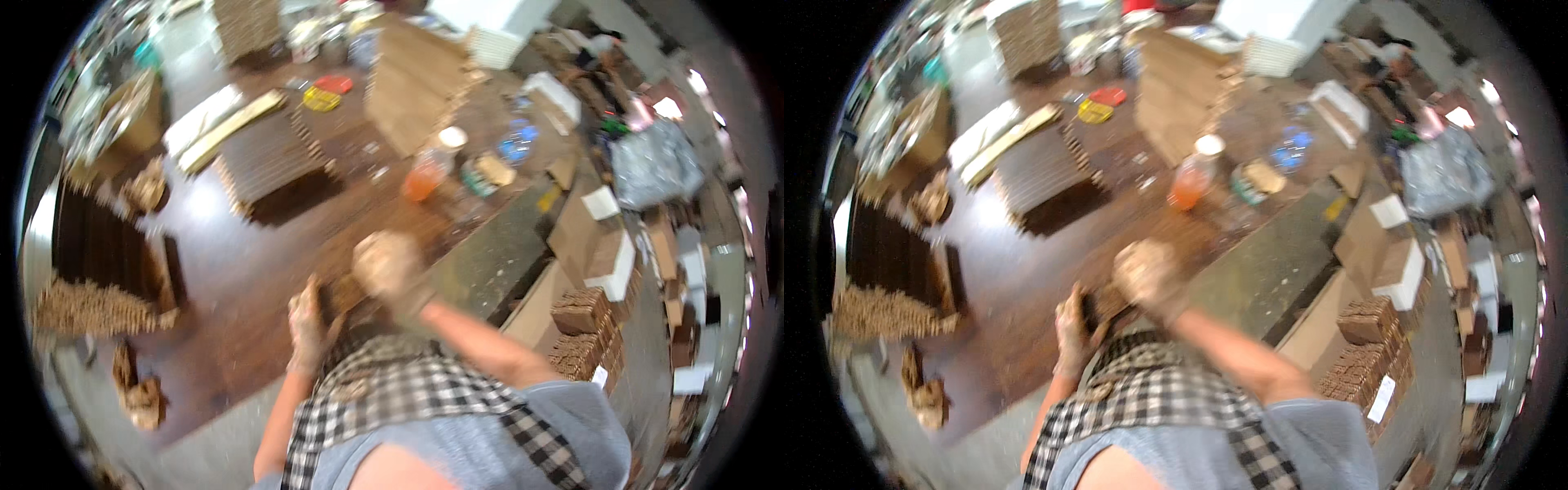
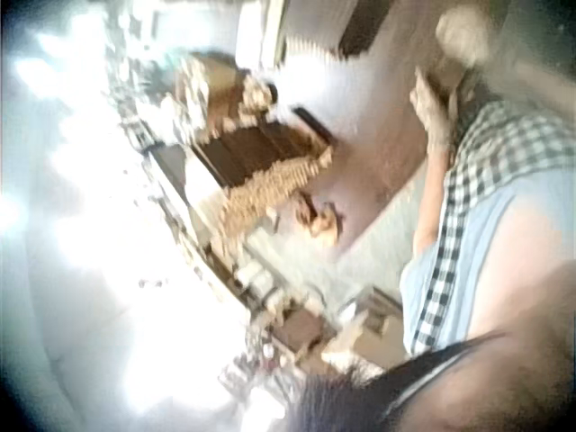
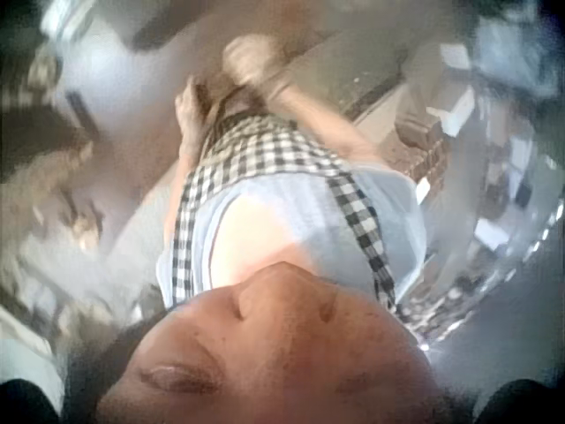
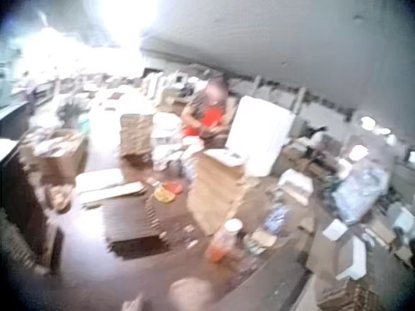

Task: The person applies a liquid from a squeeze bottle onto wooden slats, wipes the surface with a cloth, and stacks the slats on a wooden table.

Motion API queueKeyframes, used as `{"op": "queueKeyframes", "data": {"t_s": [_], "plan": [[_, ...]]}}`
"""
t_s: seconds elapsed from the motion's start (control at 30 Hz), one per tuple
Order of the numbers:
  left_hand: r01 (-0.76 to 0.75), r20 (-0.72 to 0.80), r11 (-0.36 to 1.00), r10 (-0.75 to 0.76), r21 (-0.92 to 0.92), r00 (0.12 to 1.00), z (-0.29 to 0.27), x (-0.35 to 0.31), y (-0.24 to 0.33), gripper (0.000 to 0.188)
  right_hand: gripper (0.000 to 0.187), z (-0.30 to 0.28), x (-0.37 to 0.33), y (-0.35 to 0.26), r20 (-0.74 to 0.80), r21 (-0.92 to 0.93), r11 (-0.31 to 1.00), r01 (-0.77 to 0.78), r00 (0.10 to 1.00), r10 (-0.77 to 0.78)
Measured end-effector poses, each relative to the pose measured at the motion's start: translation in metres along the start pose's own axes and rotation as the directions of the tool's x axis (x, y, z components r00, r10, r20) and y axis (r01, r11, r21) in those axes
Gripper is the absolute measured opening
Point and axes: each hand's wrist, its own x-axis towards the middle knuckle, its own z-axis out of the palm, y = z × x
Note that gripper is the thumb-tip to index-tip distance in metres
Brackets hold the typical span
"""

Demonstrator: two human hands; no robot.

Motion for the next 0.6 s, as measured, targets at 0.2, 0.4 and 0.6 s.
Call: {"op": "queueKeyframes", "data": {"t_s": [0.2, 0.4, 0.6], "plan": [[0.016, 0.073, 1.000, -0.014, -0.026, 0.997, 0.001, -0.013, -0.017, 0.109, 0.016, 0.042, -0.016, -0.017, -0.039, 0.108, 0.993, 0.047, 0.998, -0.043], [-0.019, 0.044, 0.999, 0.020, -0.040, 0.999, 0.002, -0.008, -0.012, 0.109, 0.014, 0.007, -0.010, 0.012, 0.065, 0.309, 0.916, -0.257, 0.966, 0.249], [-0.015, 0.020, 0.998, 0.016, -0.055, 1.000, 0.016, -0.018, -0.035, 0.104, 0.015, 0.049, -0.019, -0.074, 0.090, 0.097, 0.989, -0.114, 0.990, 0.105]]}}
